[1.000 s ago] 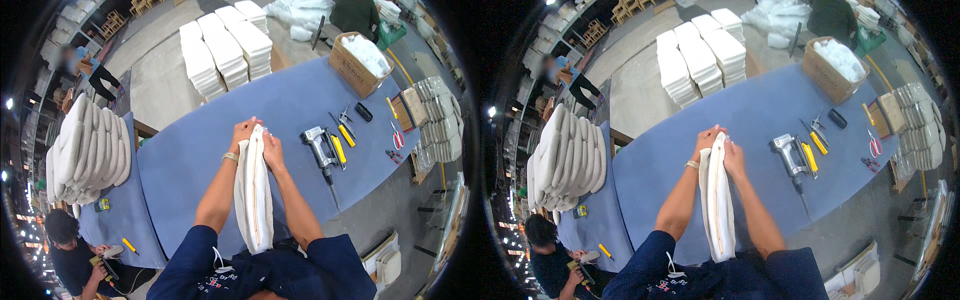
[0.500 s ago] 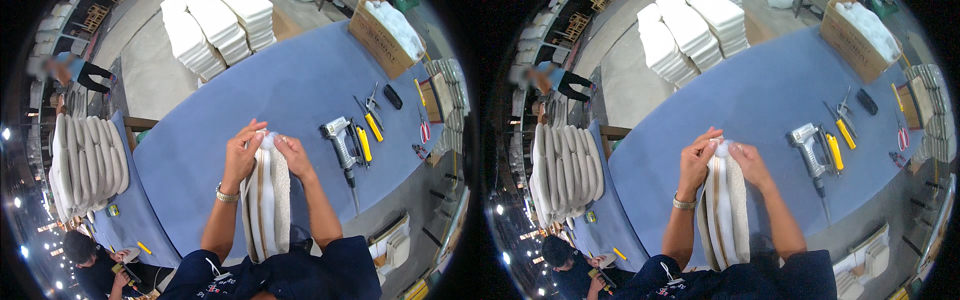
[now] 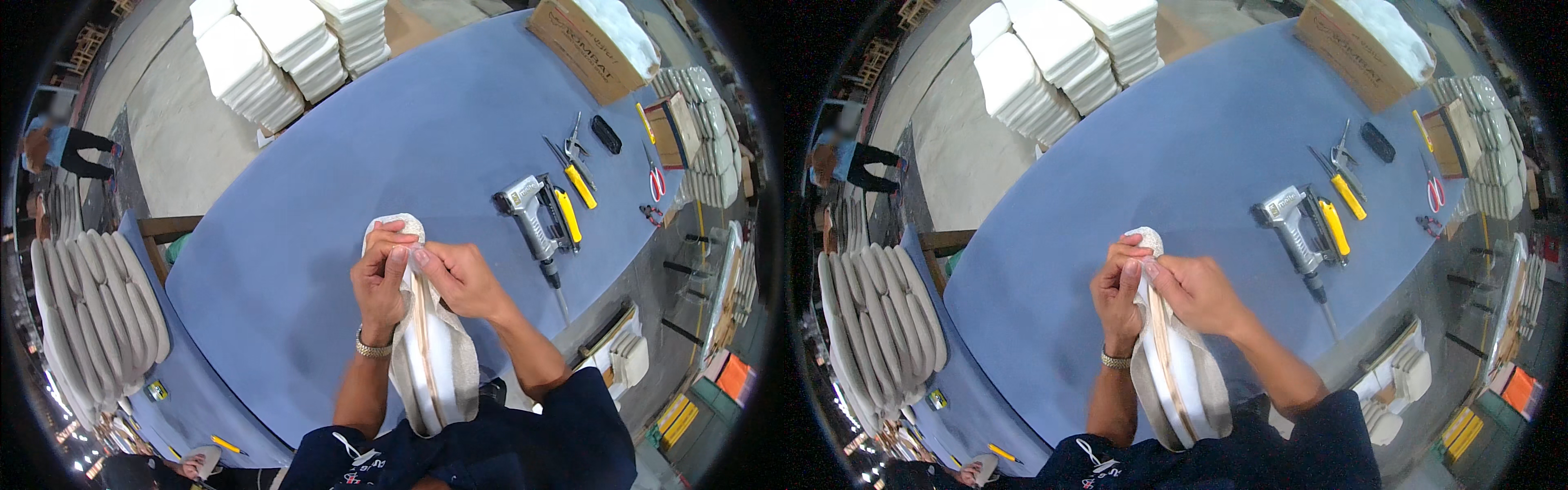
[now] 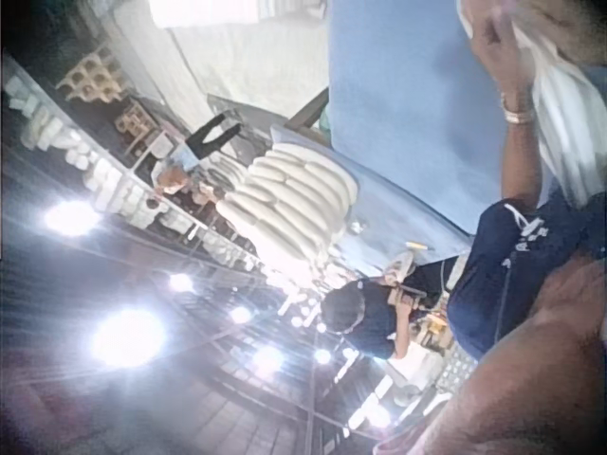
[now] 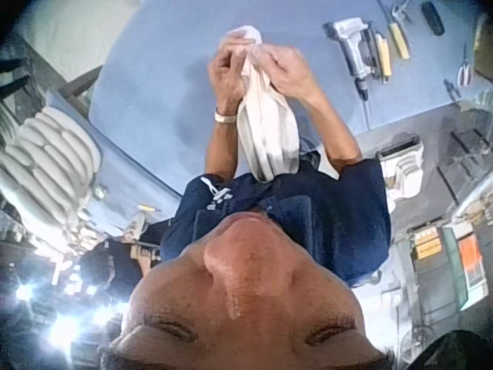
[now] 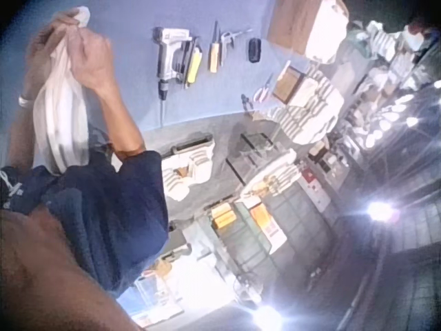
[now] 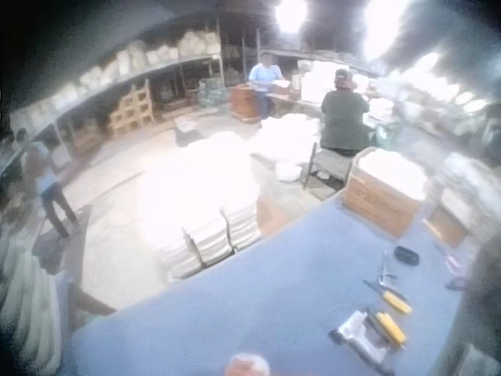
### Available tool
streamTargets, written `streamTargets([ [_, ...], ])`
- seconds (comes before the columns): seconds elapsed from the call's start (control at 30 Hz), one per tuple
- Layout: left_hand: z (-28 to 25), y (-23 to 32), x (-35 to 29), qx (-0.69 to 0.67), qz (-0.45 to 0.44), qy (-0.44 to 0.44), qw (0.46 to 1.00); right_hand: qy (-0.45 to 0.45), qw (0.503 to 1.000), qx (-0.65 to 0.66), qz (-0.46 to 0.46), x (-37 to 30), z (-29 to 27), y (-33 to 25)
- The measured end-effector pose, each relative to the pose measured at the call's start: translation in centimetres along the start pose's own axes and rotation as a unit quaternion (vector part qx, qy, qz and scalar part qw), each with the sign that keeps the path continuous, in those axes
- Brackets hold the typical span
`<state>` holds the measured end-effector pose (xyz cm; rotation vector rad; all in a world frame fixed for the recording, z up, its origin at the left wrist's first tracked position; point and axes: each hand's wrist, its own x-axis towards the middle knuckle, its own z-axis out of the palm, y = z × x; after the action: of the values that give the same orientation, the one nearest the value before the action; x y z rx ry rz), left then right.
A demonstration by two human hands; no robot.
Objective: The person assembles white cushion covers by inserting foam inserts, folding edges, and securing seams with a staple gun and utility knife. They repeatedly handle cushion covers and foam, trim excess material, and place finished cushions on a nearby stack.
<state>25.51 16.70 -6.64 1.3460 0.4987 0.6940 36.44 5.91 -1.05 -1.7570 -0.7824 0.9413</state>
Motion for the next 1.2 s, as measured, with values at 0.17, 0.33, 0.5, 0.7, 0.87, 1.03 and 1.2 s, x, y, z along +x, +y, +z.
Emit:
streamTargets([
  [0.17,0.1,-0.4,0.0,-0.051,-0.01,0.011,0.999,0.036,0.987,-0.131,-0.08,-0.8,1.0,-0.5],
  [0.33,-1.3,-0.8,-0.4,-0.06,-0.004,0.009,0.998,0.044,0.936,-0.33,-0.115,-1.8,3.1,-1.9],
  [0.5,-3.8,-1.3,-0.9,-0.074,-0.018,0.005,0.997,0.016,0.891,-0.438,-0.12,-0.6,5.0,-2.3],
  [0.7,-8.4,4.0,2.4,-0.024,-0.162,-0.048,0.985,0.018,0.901,-0.405,-0.154,-0.2,7.5,-2.7],
  [0.87,-7.2,6.6,5.6,0.106,-0.118,-0.141,0.977,0.024,0.943,-0.274,-0.186,0.2,8.8,-3.1],
  [1.03,-7.7,4.2,3.9,0.138,-0.089,-0.139,0.977,0.006,0.974,-0.15,-0.172,0.0,8.0,-2.4],
  [1.2,-8.9,3.4,3.2,0.108,-0.102,-0.135,0.98,-0.034,0.987,0.004,-0.158,-1.0,5.4,-1.2],
])
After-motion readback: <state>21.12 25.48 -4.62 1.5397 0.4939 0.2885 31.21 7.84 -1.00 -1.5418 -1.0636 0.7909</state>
